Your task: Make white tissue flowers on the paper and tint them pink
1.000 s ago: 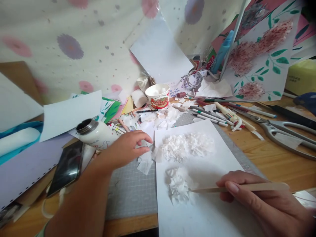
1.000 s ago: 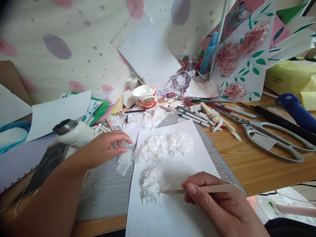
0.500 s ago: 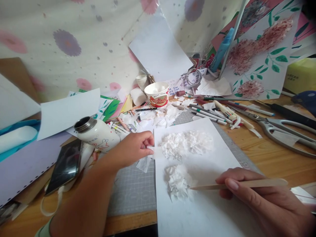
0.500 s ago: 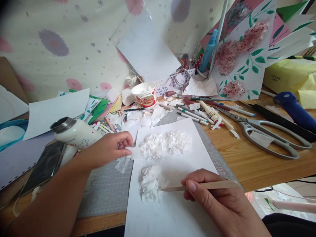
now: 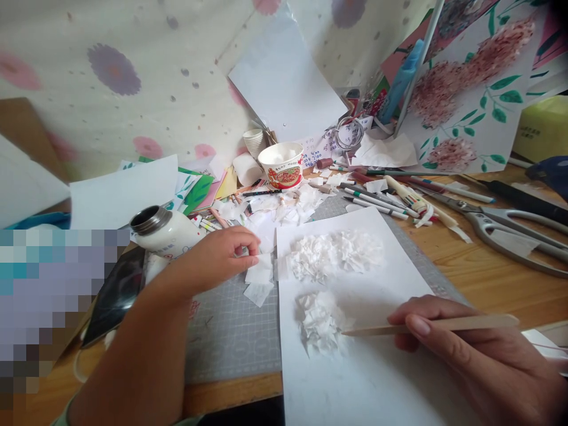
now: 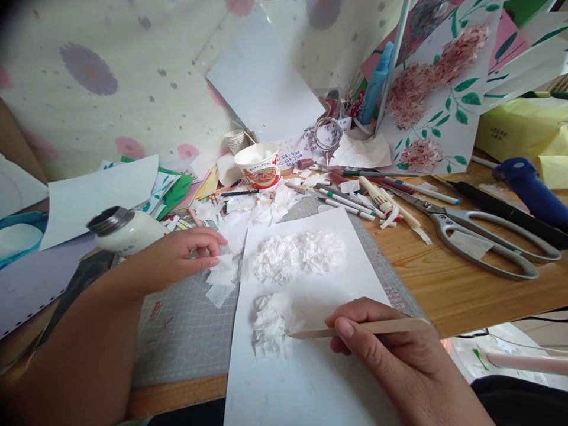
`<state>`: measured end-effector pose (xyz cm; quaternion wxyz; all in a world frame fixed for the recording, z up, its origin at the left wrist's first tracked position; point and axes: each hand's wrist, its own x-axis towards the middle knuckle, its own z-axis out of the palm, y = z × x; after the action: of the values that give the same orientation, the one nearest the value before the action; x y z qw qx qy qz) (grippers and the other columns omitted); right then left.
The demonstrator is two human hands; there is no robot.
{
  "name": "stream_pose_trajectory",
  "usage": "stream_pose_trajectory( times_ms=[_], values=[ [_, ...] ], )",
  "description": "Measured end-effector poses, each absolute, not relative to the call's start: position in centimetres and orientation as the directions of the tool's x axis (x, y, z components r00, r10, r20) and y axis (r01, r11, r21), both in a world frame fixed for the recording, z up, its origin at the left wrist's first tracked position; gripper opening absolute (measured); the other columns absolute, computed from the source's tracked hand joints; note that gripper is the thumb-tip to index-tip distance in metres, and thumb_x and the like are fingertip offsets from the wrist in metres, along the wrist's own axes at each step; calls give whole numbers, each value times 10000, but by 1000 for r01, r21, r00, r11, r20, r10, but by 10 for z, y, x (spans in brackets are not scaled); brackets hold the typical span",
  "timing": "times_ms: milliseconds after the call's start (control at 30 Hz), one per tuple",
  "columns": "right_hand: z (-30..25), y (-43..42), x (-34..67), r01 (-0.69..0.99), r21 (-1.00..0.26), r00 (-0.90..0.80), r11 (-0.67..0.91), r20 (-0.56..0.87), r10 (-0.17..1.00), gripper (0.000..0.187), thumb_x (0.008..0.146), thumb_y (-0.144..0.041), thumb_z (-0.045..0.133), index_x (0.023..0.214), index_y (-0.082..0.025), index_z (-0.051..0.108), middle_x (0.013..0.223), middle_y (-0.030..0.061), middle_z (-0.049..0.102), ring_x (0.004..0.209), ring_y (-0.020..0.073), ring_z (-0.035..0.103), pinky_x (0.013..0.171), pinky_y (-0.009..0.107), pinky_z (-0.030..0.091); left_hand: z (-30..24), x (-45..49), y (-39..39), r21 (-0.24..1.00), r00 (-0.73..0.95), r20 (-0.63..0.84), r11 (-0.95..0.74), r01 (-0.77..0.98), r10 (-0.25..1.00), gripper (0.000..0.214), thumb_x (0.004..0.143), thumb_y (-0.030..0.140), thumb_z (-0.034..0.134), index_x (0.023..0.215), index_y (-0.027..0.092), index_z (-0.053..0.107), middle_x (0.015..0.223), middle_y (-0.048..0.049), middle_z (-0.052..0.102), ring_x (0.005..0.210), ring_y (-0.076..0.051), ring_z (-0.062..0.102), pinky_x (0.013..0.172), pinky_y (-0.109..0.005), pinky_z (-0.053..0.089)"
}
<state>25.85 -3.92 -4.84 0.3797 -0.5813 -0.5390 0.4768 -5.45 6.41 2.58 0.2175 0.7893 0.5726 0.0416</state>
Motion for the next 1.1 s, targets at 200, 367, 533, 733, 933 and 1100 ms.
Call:
stream_pose_trajectory(
  times_ms=[200, 367, 533, 733, 933, 1100],
  values=[
    [-46, -36, 262, 276, -961, -109, -7, -39, 993, 329, 854, -504, 602, 652, -277, 729, 753, 7, 719, 737, 180, 648, 616, 221, 516, 25, -32, 46, 627, 449, -68, -312, 714, 891, 133, 823, 297, 609, 735, 198, 593, 857, 5, 646, 822, -157, 583, 746, -263, 441],
    [-34, -35, 257, 272, -962, -148, 33, -8, 989, 317, 884, -433, 590, 647, -266, 719, 682, -13, 703, 652, 139, 640, 588, 187, 489, 19, -4, 26, 781, 583, -189, -239, 577, 790, 112, 766, 189, 663, 785, 205, 554, 765, 48, 586, 716, -109, 549, 656, -220, 437],
    [-34, -34, 255, 220, -974, -165, 53, 17, 986, 301, 885, -419, 599, 667, -254, 725, 697, -10, 703, 654, 124, 641, 576, 176, 476, 11, 12, 18, 751, 585, -300, -191, 632, 754, 182, 732, 164, 665, 837, 218, 525, 760, 59, 538, 709, -108, 504, 639, -226, 422],
    [-43, -39, 259, 132, -988, -56, 77, 70, 996, 251, 899, -382, 610, 703, -260, 709, 700, -16, 677, 659, 122, 612, 591, 199, 470, 3, 22, 14, 684, 507, -361, -147, 714, 783, 191, 743, 204, 653, 862, 243, 508, 694, 87, 461, 598, -88, 439, 542, -211, 368],
    [-26, -49, 259, 272, -890, -130, 365, 342, 931, 136, 927, -241, 562, 881, -308, 672, 804, -26, 695, 791, 145, 658, 565, 204, 479, 1, 30, 13, 612, 488, -302, -225, 758, 819, 183, 736, 180, 640, 841, 244, 505, 668, 102, 489, 566, -77, 452, 530, -207, 354],
    [-18, -46, 251, 336, -793, -298, 509, 423, 856, 150, 878, -93, 555, 869, -212, 645, 742, 11, 711, 754, 151, 671, 595, 217, 500, -1, 34, 15, 590, 505, -278, -270, 761, 817, 167, 741, 165, 625, 834, 245, 511, 679, 100, 509, 565, -75, 450, 521, -204, 341]
  ],
)
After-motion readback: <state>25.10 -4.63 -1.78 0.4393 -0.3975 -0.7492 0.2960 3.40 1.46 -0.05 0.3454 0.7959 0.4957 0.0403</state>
